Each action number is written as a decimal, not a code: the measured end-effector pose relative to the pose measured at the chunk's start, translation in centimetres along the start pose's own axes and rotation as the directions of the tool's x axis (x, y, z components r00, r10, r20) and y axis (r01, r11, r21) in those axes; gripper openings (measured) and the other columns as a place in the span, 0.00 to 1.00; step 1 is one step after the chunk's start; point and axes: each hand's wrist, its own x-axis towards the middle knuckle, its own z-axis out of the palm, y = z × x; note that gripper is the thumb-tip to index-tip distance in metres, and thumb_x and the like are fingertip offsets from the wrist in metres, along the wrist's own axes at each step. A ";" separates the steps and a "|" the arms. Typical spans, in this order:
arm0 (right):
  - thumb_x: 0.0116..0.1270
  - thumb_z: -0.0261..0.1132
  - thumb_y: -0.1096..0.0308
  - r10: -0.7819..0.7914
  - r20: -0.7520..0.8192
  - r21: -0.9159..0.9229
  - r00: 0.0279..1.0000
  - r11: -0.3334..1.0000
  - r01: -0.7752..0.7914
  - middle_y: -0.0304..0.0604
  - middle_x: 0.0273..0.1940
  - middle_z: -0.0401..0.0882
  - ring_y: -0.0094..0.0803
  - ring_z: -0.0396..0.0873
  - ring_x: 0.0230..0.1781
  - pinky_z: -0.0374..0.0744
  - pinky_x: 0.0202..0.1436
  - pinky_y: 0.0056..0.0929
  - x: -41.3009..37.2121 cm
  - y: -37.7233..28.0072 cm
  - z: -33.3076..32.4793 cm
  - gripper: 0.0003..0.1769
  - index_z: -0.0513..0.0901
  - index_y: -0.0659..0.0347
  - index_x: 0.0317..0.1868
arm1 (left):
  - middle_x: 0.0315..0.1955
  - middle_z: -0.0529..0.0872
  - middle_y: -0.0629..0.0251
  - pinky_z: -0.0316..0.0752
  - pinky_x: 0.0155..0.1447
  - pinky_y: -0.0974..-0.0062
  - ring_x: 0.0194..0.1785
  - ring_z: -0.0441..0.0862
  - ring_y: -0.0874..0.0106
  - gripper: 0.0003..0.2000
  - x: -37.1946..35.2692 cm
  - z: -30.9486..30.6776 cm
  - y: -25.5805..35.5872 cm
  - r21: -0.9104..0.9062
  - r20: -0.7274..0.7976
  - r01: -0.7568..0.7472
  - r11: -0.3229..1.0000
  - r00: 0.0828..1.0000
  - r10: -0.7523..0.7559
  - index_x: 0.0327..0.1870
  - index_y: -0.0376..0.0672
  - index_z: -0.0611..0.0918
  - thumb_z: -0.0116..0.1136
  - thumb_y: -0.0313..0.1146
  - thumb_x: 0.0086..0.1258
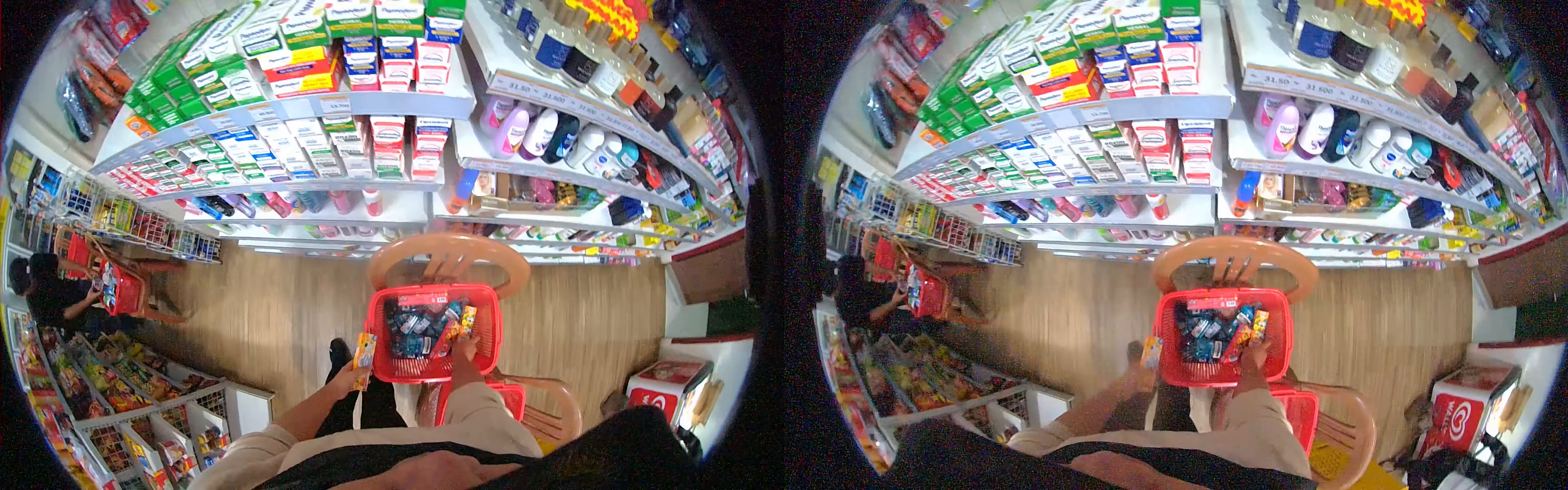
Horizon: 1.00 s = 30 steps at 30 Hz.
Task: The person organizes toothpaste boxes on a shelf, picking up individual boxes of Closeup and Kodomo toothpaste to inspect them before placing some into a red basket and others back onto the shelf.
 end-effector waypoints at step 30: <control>0.66 0.68 0.73 -0.852 0.387 0.701 0.354 0.521 0.487 0.37 0.41 0.79 0.25 0.79 0.36 0.79 0.38 0.20 -18.6 -18.2 -9.7 0.14 0.76 0.63 0.51 | 0.40 0.86 0.62 0.84 0.46 0.70 0.40 0.86 0.70 0.20 -14.2 8.3 12.0 0.058 -0.062 -0.597 0.800 0.798 0.600 0.54 0.39 0.78 0.68 0.41 0.68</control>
